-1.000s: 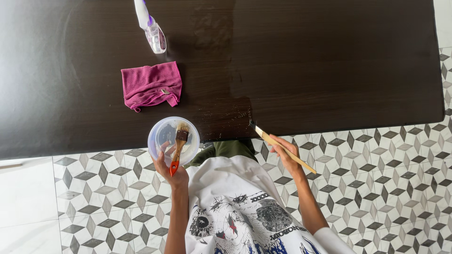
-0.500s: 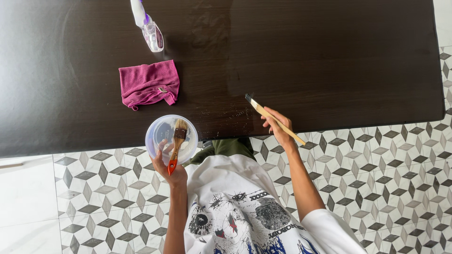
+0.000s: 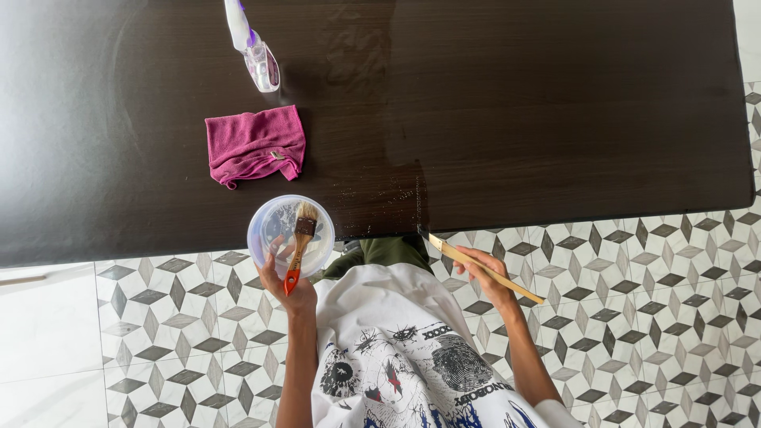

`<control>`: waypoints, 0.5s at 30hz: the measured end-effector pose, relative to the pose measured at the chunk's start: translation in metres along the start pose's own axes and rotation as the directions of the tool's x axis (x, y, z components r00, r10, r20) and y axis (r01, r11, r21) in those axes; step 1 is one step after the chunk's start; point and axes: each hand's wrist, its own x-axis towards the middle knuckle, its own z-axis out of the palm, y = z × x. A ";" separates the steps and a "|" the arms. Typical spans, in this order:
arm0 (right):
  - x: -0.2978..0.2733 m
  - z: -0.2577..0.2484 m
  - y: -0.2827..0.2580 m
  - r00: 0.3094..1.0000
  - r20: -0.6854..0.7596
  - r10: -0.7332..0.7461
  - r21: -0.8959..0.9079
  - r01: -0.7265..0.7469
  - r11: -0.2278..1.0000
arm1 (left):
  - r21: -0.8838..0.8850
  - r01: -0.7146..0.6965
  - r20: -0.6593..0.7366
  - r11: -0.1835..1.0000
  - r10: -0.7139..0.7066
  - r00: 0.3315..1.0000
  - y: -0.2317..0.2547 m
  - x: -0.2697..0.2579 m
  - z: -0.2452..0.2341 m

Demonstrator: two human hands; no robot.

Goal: The person cleans a dark table by applying liquid from a spray bottle to the surface and spreading it with a brush while holding a bowl.

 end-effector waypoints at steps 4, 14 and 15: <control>0.000 -0.002 -0.003 1.000 -0.023 -0.005 0.010 0.005 1.000 | 0.187 -0.063 0.017 0.980 0.061 0.998 0.012 0.007 0.004; 0.126 0.071 -0.056 0.978 -0.188 -0.094 0.013 0.098 0.995 | 0.111 -0.143 0.040 0.984 0.139 0.989 0.019 0.008 0.001; 0.133 0.083 -0.056 0.976 -0.192 -0.103 0.023 0.109 0.994 | 0.107 -0.151 0.038 0.983 0.148 0.988 0.015 0.005 -0.001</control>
